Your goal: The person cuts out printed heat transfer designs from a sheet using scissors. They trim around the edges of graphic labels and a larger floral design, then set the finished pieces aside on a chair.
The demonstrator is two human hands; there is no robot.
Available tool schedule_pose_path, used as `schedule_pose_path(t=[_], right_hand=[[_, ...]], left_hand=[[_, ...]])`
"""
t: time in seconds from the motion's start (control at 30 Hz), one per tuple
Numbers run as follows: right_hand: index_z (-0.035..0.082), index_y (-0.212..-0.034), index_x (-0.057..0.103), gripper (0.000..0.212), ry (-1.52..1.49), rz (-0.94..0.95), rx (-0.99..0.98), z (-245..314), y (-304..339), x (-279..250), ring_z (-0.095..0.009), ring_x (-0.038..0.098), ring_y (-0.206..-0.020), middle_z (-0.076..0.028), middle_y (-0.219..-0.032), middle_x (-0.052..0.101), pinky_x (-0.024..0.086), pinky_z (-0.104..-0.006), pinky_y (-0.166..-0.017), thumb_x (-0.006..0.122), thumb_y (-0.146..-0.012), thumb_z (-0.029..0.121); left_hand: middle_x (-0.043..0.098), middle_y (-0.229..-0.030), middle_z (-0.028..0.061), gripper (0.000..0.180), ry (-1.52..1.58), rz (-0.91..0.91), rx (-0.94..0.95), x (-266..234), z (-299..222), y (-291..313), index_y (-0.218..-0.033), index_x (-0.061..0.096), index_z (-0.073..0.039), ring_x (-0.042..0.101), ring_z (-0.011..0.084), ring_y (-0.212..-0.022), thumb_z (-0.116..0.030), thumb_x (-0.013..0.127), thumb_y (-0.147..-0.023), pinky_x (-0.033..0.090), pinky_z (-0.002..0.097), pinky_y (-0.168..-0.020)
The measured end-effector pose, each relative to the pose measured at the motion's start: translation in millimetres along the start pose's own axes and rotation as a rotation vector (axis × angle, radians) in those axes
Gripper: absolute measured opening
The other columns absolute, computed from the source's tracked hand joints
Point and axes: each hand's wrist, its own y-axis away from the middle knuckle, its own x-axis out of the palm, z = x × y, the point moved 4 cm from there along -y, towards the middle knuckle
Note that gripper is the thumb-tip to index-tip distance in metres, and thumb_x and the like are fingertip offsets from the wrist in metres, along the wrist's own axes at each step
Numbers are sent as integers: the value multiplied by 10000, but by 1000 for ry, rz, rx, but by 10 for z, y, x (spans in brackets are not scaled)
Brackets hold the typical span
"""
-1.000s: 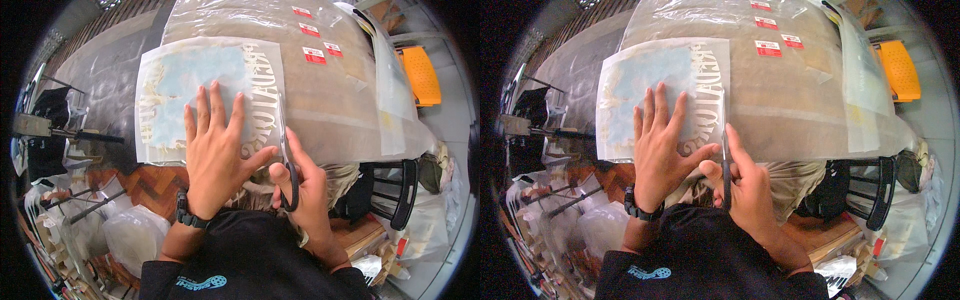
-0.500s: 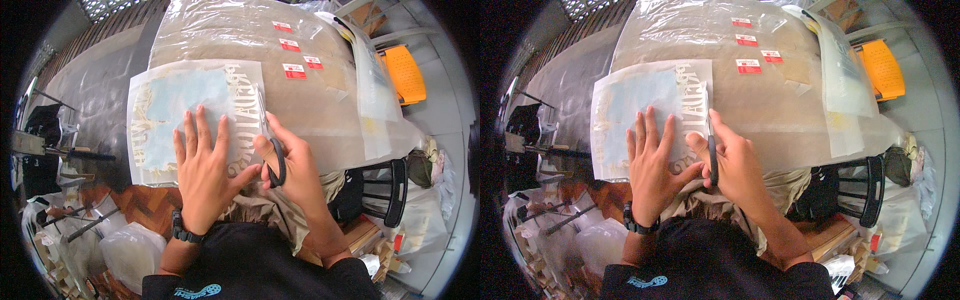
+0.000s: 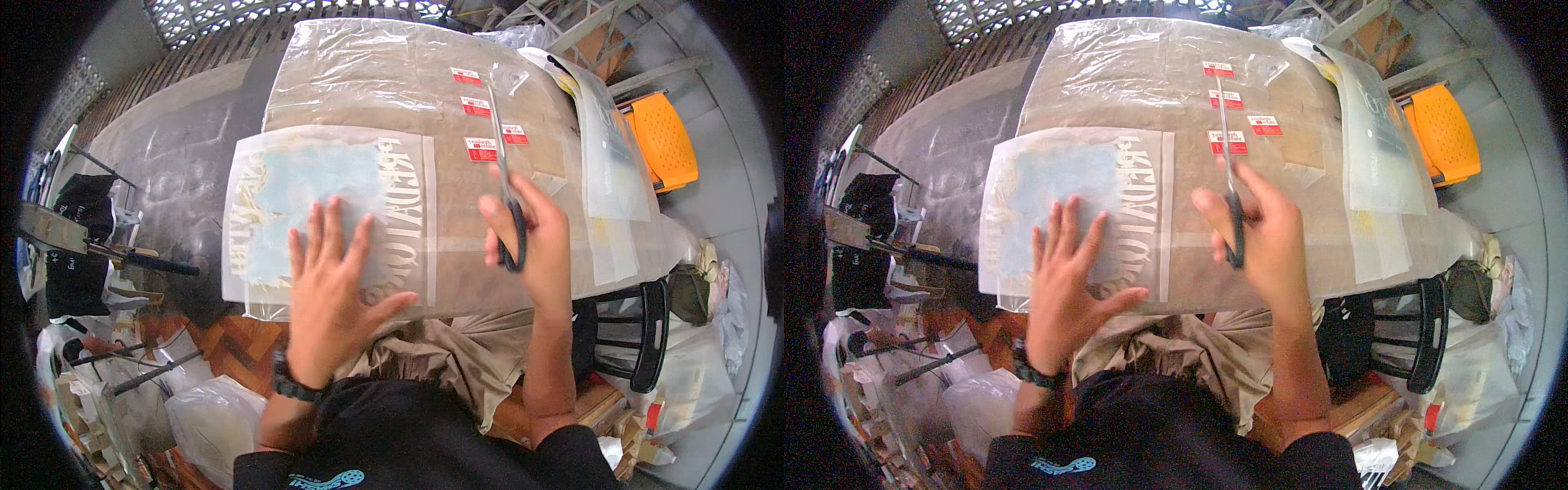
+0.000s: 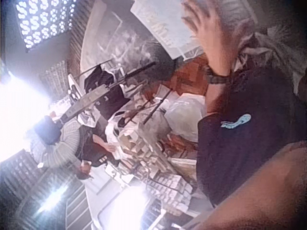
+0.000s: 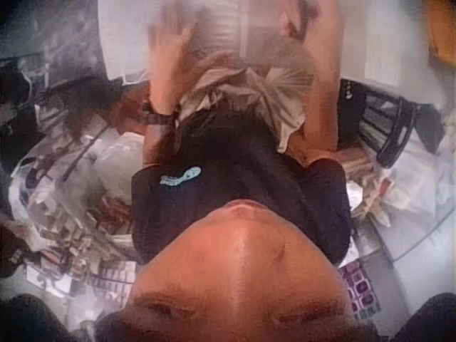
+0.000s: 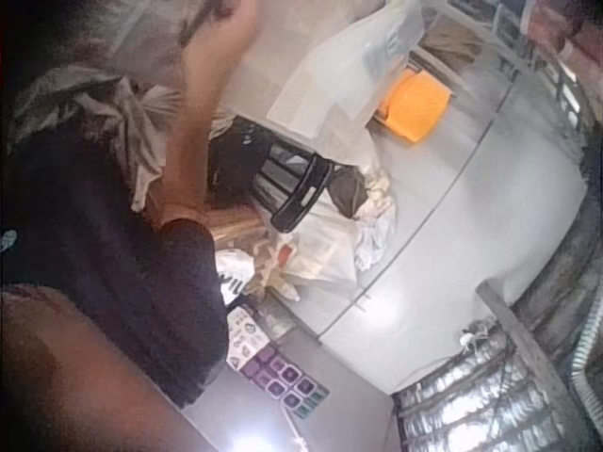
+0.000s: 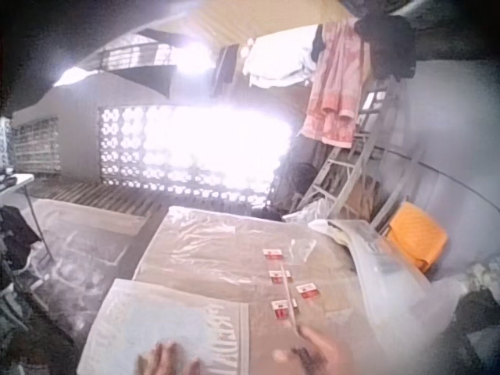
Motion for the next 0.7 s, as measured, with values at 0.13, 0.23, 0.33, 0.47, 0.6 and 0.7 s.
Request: schedule_pose_path(t=[0.13, 0.23, 0.33, 0.47, 0.6, 0.7], right_hand=[[11, -1294, 616, 453, -64, -74, 35, -294, 319, -278, -57, 532, -486, 2, -600, 578, 433, -222, -459, 745, -910, 214], [5, -1275, 623, 400, -140, -118, 44, -441, 335, -348, -67, 548, -502, -17, -608, 582, 451, -230, -456, 716, -922, 169], [7, -1260, 628, 370, -177, -163, 3, -527, 353, -369, -79, 560, -509, -22, -611, 588, 463, -237, -452, 699, -928, 155], [-6, -1253, 622, 354, -192, -143, -37, -573, 326, -394, -90, 554, -495, -22, -611, 581, 457, -242, -442, 665, -942, 158], [-17, -1253, 611, 337, -188, -138, -87, -578, 310, -346, -92, 531, -485, -22, -618, 562, 444, -244, -435, 607, -962, 153], [-15, -1308, 578, 375, -282, -137, -100, -723, 330, -331, -75, 498, -522, 4, -626, 508, 421, -229, -428, 558, -1016, 219]], left_hand=[[339, -1585, 194, 825, 39, 1, 174, -179, 22, -189, -1433, 536, -154, 287, 401, -1479, -372, 849, -702, 137, 572, -1220], [461, -1501, 124, 527, 57, 6, 289, -44, -326, -237, -1312, 641, -166, 433, 322, -1389, -275, 762, -811, 219, 549, -1202], [536, -1408, 93, 375, 32, -21, 372, 155, -314, -261, -1200, 689, -156, 505, 295, -1296, -245, 732, -839, 295, 527, -1154], [614, -1268, 45, 225, 142, -55, 484, 112, -363, -159, -1060, 708, -138, 570, 249, -1183, -200, 726, -844, 366, 477, -1083], [694, -1001, 67, 69, 518, -126, 380, -222, -115, 136, -915, 711, -78, 675, 221, -935, -125, 721, -865, 520, 351, -881], [731, -918, 73, 103, 536, -509, -24, -592, 957, 874, -971, 714, -41, 691, 142, -824, -12, 698, -874, 553, 291, -790]])
